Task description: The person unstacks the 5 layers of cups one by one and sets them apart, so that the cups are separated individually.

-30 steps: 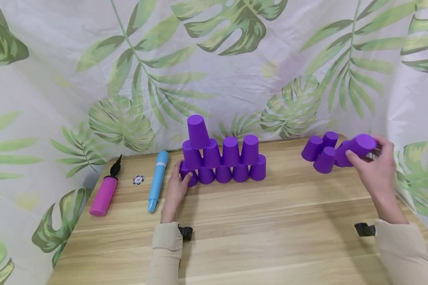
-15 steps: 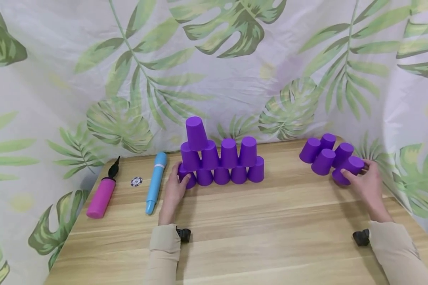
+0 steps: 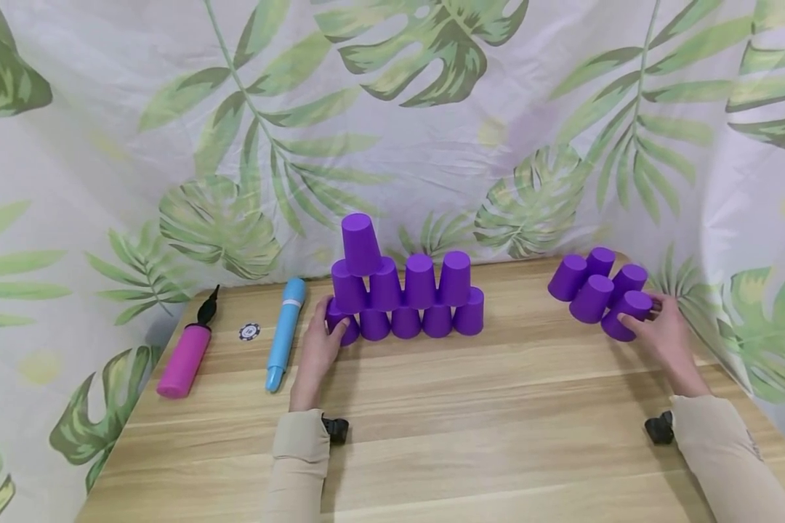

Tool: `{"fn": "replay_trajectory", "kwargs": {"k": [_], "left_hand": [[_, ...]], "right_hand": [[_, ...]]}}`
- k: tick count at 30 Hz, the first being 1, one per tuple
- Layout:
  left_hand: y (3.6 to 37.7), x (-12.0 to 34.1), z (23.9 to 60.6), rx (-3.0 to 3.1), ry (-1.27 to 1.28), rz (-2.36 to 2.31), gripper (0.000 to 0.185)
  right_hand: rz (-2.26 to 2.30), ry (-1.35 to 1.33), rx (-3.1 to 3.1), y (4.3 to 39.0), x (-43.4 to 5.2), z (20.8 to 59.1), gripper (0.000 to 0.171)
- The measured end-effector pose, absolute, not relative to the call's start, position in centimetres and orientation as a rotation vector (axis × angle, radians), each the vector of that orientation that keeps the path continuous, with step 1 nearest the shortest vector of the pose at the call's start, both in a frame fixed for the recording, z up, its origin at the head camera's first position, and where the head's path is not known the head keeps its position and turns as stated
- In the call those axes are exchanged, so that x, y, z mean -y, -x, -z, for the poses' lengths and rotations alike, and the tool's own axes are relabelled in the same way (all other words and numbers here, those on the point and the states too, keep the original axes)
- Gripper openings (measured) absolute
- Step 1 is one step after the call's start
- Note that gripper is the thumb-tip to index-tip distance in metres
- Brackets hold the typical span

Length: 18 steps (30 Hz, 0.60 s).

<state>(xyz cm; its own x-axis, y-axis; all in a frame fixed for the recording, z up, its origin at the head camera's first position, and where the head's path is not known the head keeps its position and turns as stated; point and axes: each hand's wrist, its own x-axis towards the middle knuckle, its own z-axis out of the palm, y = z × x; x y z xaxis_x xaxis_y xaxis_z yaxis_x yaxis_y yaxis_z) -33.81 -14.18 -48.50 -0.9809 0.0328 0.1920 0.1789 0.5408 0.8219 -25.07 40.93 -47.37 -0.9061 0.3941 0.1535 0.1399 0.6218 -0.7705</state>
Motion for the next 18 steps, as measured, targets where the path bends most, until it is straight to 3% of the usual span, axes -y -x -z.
{"fn": "replay_trajectory", "kwargs": {"k": [8, 18], "left_hand": [[33.7, 14.0, 48.5, 2.631, 0.182, 1.422, 0.061], [33.7, 14.3, 48.4, 2.623, 0.155, 1.435, 0.061]], "right_hand": [[-1.085, 0.403, 2.51, 23.7, -40.0, 46.1, 0.077], [-0.896, 0.047, 2.106, 25.0, -32.8, 41.9, 0.051]]}}
